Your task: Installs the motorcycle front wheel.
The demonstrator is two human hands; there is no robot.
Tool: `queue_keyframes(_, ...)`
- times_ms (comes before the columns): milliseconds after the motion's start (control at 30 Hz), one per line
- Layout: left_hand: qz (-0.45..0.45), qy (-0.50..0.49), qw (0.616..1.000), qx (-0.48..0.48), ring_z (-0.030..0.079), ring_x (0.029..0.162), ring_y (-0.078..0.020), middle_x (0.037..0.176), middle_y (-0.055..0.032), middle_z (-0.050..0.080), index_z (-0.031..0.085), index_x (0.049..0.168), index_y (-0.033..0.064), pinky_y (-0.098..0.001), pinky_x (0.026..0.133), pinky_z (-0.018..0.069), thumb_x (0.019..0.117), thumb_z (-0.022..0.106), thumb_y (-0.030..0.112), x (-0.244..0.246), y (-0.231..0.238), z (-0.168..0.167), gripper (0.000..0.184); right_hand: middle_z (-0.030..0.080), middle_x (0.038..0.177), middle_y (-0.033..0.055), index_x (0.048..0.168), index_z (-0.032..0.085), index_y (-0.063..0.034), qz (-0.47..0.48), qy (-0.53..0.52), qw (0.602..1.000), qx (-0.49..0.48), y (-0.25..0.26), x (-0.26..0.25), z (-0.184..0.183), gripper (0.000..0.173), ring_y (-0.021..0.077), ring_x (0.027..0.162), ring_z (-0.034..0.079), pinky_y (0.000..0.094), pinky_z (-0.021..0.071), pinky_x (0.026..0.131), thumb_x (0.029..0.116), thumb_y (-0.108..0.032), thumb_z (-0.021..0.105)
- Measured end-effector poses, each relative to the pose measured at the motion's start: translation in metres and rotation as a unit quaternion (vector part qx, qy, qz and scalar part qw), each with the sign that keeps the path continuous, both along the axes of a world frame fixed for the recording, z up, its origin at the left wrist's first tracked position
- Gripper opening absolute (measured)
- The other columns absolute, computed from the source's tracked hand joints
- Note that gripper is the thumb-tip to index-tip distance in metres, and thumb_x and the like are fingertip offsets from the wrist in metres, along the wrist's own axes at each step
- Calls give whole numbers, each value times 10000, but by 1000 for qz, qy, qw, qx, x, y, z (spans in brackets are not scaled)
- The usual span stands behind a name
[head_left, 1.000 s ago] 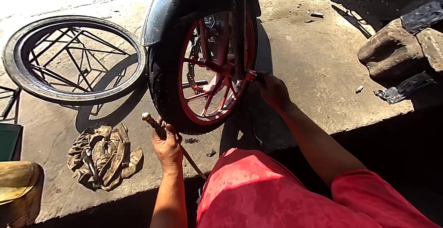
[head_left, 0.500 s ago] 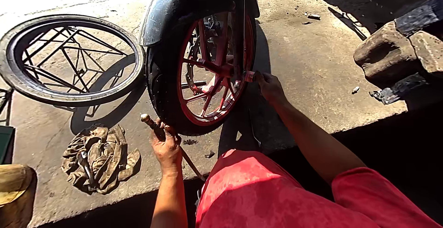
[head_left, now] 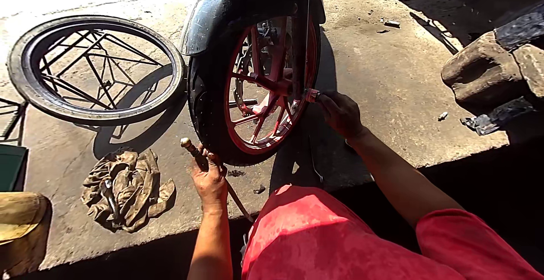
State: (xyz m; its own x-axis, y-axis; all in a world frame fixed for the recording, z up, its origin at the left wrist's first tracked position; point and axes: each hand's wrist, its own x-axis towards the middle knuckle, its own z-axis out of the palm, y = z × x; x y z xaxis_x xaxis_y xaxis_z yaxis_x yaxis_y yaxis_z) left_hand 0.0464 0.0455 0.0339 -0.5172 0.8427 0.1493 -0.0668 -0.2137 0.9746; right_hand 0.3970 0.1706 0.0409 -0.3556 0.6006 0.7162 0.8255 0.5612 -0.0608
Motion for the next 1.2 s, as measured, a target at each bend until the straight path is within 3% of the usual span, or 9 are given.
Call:
queue_keyframes(200,7,-3,1000,-5,497,546,36,832,127,612,477,1329,89,-134,461,428,1027,586,292,1,0,-1,380,737,991,126,1108,719,8,-64,201,957,-198,-16,-24,3,202,236,848,721,414,598,768,1003,-130,616)
queue_keyframes(333,11,1,1000,-5,489,544,41,843,129,606,475,1329,90,-126,459,421,1047,547,252,3,0,0,333,585,674,47,1006,593,-35,-99,610,631,-469,-18,-57,49,202,120,515,569,264,540,530,1068,-227,575)
queue_keyframes(367,11,1,1000,-3,493,545,43,850,133,611,480,1320,94,-125,461,423,1045,558,261,4,0,0,331,609,692,46,1014,614,-36,-83,605,632,-477,-18,-56,53,215,118,534,587,265,553,550,1062,-244,588)
queue_keyframes(467,8,-1,1000,0,491,540,38,828,131,605,488,1326,89,-131,457,422,1036,572,279,2,0,-2,356,716,904,36,1055,720,-45,-34,325,891,-316,-18,-38,36,172,113,761,676,323,583,715,1013,-197,651)
queue_keyframes(533,1,2,1000,-5,500,546,37,827,130,607,483,1332,91,-135,459,429,1037,566,280,1,-1,-2,360,713,1059,122,1056,735,-37,1,182,969,-169,-14,-22,17,169,216,910,712,392,617,775,965,-170,685)
queue_keyframes(900,-12,4,1000,-7,502,559,27,857,130,612,469,1328,159,-143,459,422,1041,579,320,1,-2,-7,347,743,1121,110,1145,736,-90,139,-169,973,76,32,43,8,199,286,999,716,419,576,893,1000,-58,603)
queue_keyframes(1067,6,6,1000,-4,510,560,31,835,134,603,457,1309,133,-140,461,430,1075,482,214,6,-1,-2,249,733,1059,162,1077,722,-9,118,20,991,-58,22,18,-6,173,271,965,725,383,598,864,1008,-135,624)
queue_keyframes(1133,12,4,1000,0,498,548,34,804,142,590,463,1275,139,-141,457,425,1071,482,201,6,1,-1,214,710,993,118,1070,687,42,19,292,917,-272,-2,-18,4,188,167,869,701,323,595,790,1007,-119,615)
queue_keyframes(1200,19,12,1000,-6,500,542,38,797,146,585,462,1283,129,-139,457,433,1072,465,177,7,1,0,216,661,837,69,1090,602,13,-67,581,673,-452,-7,-47,38,173,121,651,657,282,599,642,1046,-154,589)
